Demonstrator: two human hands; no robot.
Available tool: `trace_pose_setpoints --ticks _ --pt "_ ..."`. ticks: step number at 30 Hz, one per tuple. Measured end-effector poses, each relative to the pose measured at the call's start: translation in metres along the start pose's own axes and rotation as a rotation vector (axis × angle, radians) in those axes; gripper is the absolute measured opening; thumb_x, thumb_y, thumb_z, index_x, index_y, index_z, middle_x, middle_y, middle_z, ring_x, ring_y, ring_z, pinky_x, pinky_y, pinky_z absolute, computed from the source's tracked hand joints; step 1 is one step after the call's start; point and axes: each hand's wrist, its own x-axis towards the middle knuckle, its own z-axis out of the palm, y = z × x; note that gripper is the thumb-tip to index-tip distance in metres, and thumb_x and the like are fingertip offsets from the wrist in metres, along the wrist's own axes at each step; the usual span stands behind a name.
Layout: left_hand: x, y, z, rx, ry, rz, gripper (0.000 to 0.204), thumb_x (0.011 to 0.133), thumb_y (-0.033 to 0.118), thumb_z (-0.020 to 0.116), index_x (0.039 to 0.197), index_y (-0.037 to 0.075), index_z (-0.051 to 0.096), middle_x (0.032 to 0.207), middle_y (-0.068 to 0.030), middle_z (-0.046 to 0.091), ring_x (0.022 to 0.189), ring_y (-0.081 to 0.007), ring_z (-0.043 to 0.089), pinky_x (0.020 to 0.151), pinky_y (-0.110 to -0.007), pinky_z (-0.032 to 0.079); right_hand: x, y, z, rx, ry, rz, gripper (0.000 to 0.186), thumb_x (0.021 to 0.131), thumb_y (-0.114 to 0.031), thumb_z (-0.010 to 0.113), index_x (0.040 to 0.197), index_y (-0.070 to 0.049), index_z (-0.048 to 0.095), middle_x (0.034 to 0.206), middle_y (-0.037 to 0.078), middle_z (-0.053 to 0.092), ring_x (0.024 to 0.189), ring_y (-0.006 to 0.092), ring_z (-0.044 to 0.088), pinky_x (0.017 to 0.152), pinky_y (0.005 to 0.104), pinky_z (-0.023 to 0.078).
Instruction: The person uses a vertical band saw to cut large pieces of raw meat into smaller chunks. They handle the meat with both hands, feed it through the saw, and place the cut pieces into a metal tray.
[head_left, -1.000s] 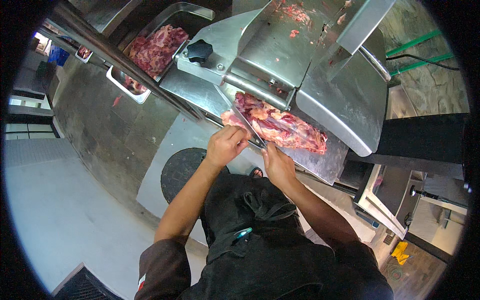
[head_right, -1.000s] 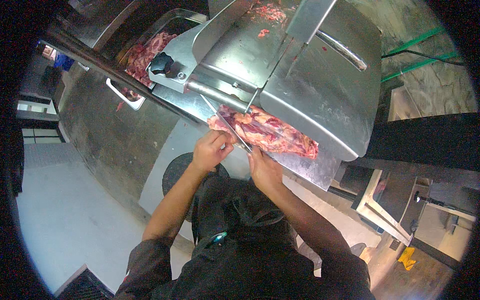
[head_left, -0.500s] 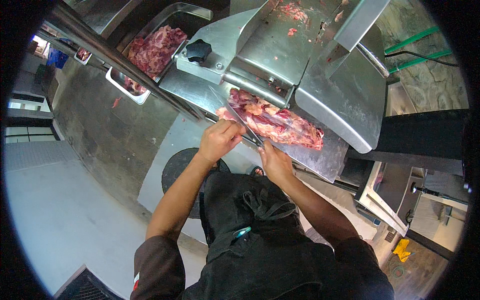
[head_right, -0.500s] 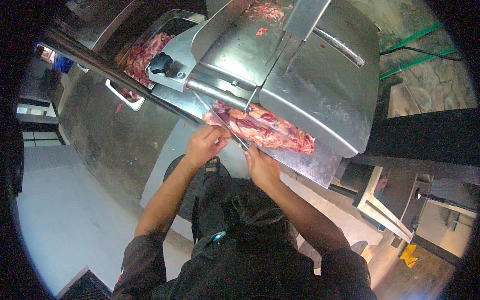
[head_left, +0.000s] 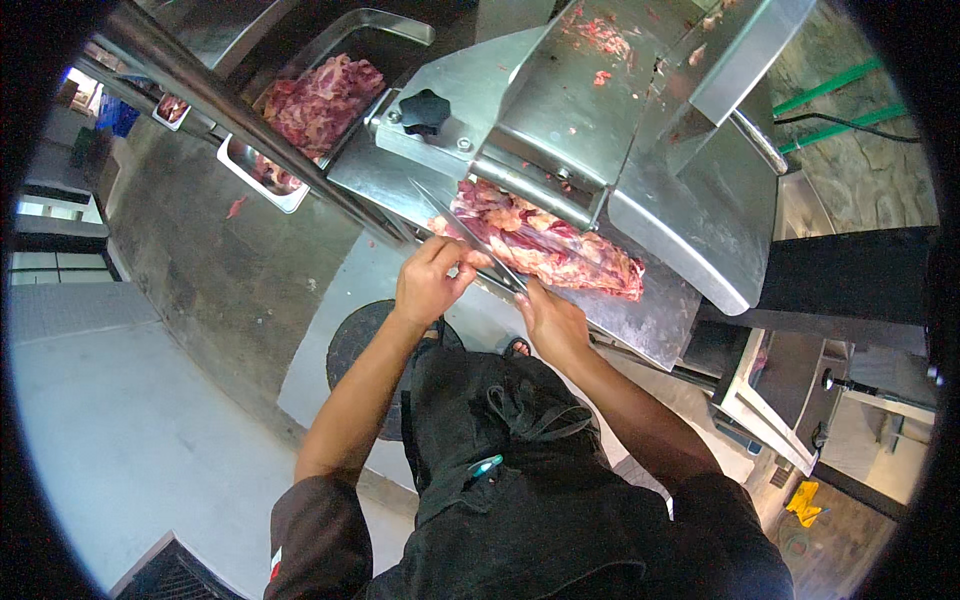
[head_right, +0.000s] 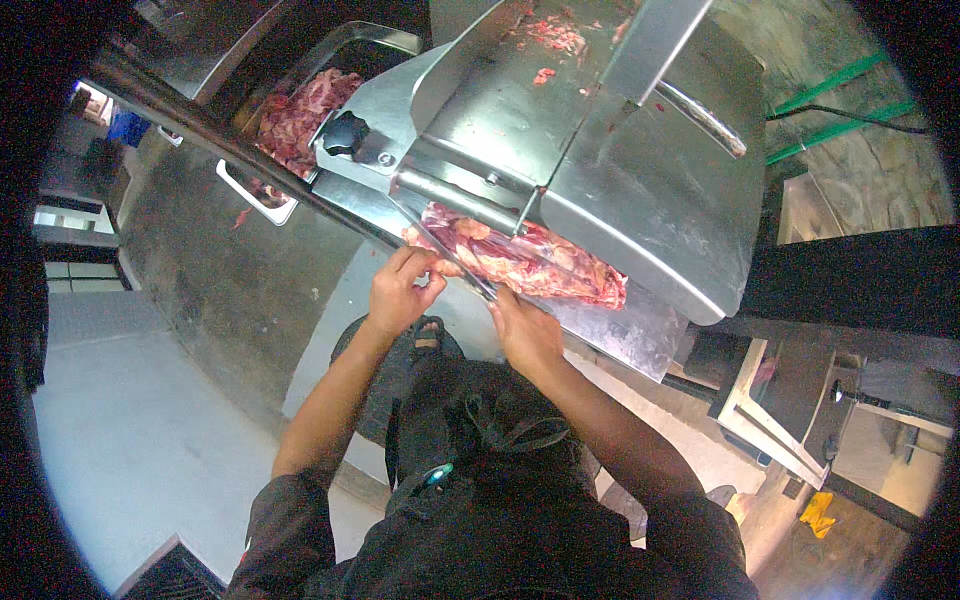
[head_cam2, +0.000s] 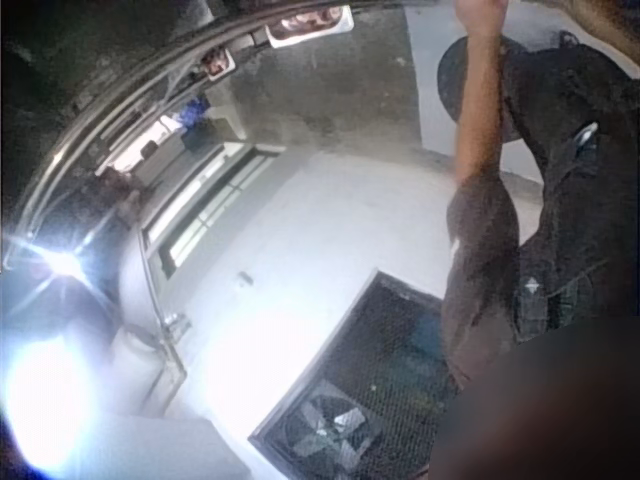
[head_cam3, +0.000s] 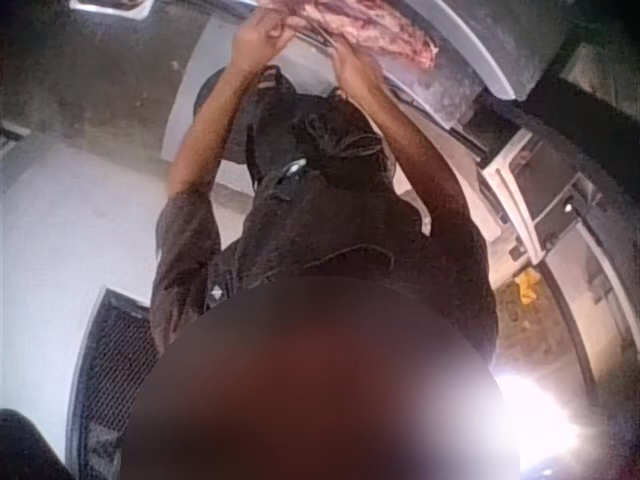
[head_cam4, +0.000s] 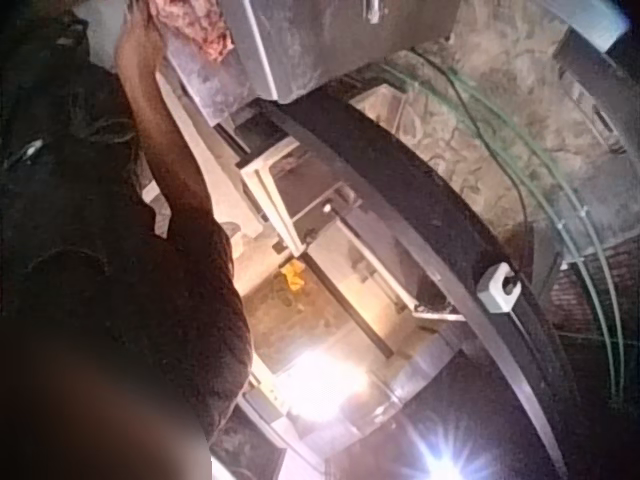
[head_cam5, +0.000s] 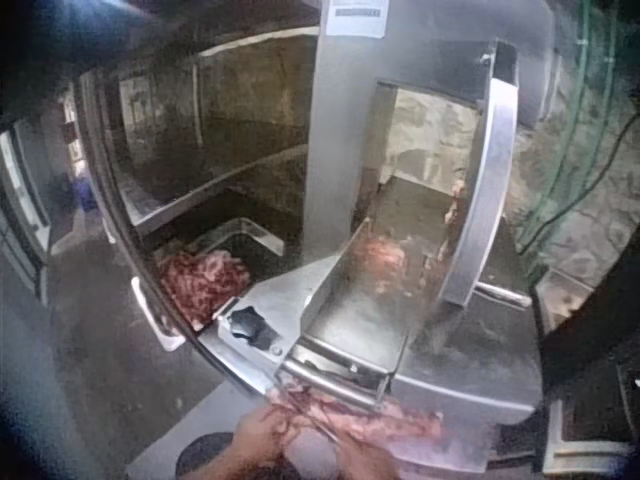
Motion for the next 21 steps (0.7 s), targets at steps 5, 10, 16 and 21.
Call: trace_pose_setpoints --ticks 5,10,16,21 --pt "-0.025 0.027 0.023 -0.547 0.225 -0.744 0.033 0.084 0.000 0.068 0.114 0.003 0.054 0.106 -0.0116 0.061 0.087 -0.0207 0.068 0.077 -0.034 0.062 -0.028 0.018 -0.005 -0.064 0.052 -0.050 0.027 0.101 -0.032 0.053 0.105 -0.006 0.054 0.095 0.021 0.068 0.087 0.0411 0.067 0.071 0.0523 0.053" --pt "-0.019 0.040 0.051 -1.217 0.472 -1.216 0.032 0.090 0.005 0.067 0.116 0.005 0.048 0.107 -0.0051 0.059 0.088 -0.0146 0.063 0.071 -0.028 0.054 -0.036 0.028 -0.006 -0.087 -0.029 0.041 0.027 0.101 -0.032 0.054 0.104 -0.006 0.055 0.095 0.020 0.067 0.090 0.0408 0.066 0.076 0.0510 0.052" --pt "-0.011 0.038 0.039 -1.205 0.230 -1.274 0.018 0.095 0.012 0.062 0.112 0.007 0.057 0.099 -0.0011 0.065 0.088 -0.0110 0.063 0.074 -0.028 0.052 -0.053 0.035 -0.013 -0.194 0.026 -0.006 0.026 0.101 -0.031 0.054 0.105 -0.005 0.055 0.102 0.021 0.066 0.094 0.0413 0.065 0.080 0.0536 0.051" --pt "-0.005 0.037 0.036 -1.187 0.241 -1.263 0.011 0.096 0.013 0.062 0.104 0.006 0.061 0.093 -0.0018 0.066 0.080 -0.0096 0.062 0.069 -0.026 0.051 -0.059 0.040 -0.014 -0.208 0.050 -0.044 0.027 0.101 -0.031 0.054 0.107 -0.004 0.056 0.104 0.021 0.066 0.095 0.0407 0.066 0.082 0.0537 0.052"
